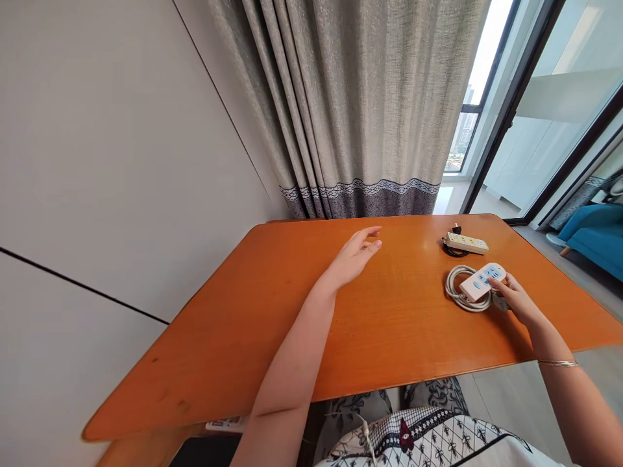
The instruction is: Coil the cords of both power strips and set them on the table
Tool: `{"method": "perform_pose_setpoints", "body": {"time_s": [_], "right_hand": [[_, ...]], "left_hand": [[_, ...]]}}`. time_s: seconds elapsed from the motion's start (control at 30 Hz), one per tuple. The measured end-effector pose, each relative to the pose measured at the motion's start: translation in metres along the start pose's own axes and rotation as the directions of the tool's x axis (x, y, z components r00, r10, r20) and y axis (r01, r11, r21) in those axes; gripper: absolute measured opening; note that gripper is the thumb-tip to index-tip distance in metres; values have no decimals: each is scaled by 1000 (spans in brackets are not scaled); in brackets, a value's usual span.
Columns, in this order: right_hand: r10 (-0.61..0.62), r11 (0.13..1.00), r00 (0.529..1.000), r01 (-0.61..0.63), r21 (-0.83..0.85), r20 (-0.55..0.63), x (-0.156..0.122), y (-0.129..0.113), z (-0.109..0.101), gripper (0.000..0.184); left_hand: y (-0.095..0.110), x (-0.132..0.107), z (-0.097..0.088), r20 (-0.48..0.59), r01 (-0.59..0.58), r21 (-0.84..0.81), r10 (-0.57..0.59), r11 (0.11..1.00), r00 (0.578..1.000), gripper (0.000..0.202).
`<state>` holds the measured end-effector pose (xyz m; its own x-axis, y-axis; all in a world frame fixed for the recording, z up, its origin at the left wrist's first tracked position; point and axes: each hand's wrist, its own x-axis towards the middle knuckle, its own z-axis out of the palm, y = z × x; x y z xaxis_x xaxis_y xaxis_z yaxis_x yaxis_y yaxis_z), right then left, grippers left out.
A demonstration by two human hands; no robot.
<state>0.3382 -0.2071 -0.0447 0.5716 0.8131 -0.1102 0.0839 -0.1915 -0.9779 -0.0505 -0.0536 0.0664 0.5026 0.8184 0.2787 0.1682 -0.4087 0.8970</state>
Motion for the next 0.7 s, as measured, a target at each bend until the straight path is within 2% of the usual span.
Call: {"method": "perform_pose_setpoints", "body": {"time_s": [0.07, 0.13, 0.3, 0.43, 0.53, 0.63, 0.7], "right_hand": [[51, 999, 996, -52, -11, -70, 4, 8, -19, 37], [98, 995, 991, -99, -3, -86, 7, 11, -31, 28], [113, 991, 989, -119, -61, -96, 16, 13, -40, 24], [72, 987, 990, -87, -133, -119, 24, 20, -42, 36], [43, 962, 982, -91, -256, -185, 28, 25, -44, 57], [-89, 867, 955, -66, -494, -284, 30, 26, -47, 77], [-198, 783, 936, -27, -622, -290, 28, 24, -47, 80]], "left_hand": [[2, -2, 4, 56, 6, 61, -9, 998, 998, 43], [5, -4, 7, 98, 8, 115, -19, 993, 995, 44], [9, -8, 11, 177, 32, 192, -66, 981, 982, 45], [6, -8, 13, 239, 34, 235, -91, 971, 967, 49], [1, -8, 14, 299, -18, 270, -66, 963, 952, 51], [0, -8, 14, 337, -56, 310, -55, 949, 940, 53], [1, -8, 14, 365, -75, 334, -55, 940, 930, 54]]}}
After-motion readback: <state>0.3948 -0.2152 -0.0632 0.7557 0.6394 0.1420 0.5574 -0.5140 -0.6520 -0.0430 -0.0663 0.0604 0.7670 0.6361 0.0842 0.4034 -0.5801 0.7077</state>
